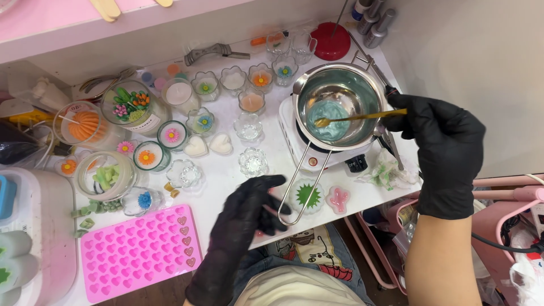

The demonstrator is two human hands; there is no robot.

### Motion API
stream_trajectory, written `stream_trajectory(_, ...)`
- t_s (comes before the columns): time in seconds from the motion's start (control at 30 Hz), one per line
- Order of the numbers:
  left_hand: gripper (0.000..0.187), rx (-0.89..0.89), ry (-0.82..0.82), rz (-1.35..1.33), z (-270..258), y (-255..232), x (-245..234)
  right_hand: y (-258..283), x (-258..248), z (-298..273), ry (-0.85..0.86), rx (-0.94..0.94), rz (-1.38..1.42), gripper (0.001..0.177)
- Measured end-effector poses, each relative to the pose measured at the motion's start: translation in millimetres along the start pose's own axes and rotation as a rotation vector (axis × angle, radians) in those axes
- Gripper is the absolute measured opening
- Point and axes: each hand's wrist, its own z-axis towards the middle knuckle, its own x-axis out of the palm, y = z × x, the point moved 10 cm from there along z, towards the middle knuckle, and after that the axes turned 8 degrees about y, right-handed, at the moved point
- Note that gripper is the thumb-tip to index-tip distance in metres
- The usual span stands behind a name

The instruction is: The recorder is pouring melted blue wax into heart-shaped silicone molds using a small melting pot.

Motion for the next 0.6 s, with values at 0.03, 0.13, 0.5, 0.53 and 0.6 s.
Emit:
stream_trajectory(0.03, 0.049, 0.0, -0.002, -0.001, 4, -6, 9, -2, 0, 0, 0.002, 0.0, 0.001, 0.023)
stream_trajectory(0.13, 0.047, -0.086, 0.05, -0.047, 13, -18, 41, -6, -2, 0, -0.041, 0.028, -0.053, 0.025)
stream_trajectory(0.5, 0.024, -0.112, 0.041, -0.022, 41, -8, 66, -29, -23, -48, -0.171, 0.186, -0.068, 0.031)
stream_trajectory(0.53, 0.024, -0.113, 0.042, -0.022, 38, -9, 68, -44, -27, -56, -0.172, 0.187, -0.069, 0.031)
stream_trajectory(0.6, 0.018, -0.048, 0.029, 0.116, 33, -20, 70, -79, -36, -76, -0.157, 0.268, -0.124, 0.029)
